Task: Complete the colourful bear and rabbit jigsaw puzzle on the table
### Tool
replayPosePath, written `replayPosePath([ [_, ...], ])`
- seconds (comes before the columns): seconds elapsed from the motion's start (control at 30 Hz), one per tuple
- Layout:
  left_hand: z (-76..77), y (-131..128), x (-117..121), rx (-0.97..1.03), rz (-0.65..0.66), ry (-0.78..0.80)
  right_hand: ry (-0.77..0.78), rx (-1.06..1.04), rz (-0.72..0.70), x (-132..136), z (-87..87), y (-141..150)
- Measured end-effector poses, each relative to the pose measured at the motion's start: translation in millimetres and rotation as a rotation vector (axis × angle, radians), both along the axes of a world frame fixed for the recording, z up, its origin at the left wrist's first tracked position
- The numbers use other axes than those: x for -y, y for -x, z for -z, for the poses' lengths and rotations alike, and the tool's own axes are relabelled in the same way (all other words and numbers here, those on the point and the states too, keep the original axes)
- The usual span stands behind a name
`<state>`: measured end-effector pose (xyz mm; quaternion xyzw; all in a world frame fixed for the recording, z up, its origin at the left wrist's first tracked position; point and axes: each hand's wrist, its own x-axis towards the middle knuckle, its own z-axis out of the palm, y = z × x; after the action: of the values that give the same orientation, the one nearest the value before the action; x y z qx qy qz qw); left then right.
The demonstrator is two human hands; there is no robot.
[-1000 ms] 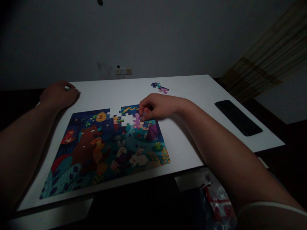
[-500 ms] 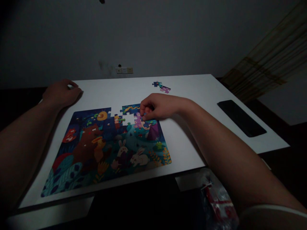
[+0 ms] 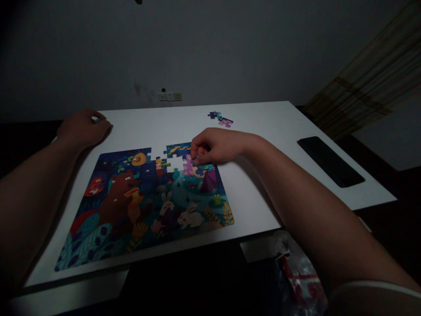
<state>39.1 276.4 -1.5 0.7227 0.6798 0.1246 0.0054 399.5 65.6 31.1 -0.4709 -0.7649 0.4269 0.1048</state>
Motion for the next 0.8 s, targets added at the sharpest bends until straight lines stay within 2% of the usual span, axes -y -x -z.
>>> replayPosePath([
  [0.8, -1.6, 0, 0, -0.009, -0.016, 0.028, 0.008, 0.037, -0.035, -3, -0.7, -10],
])
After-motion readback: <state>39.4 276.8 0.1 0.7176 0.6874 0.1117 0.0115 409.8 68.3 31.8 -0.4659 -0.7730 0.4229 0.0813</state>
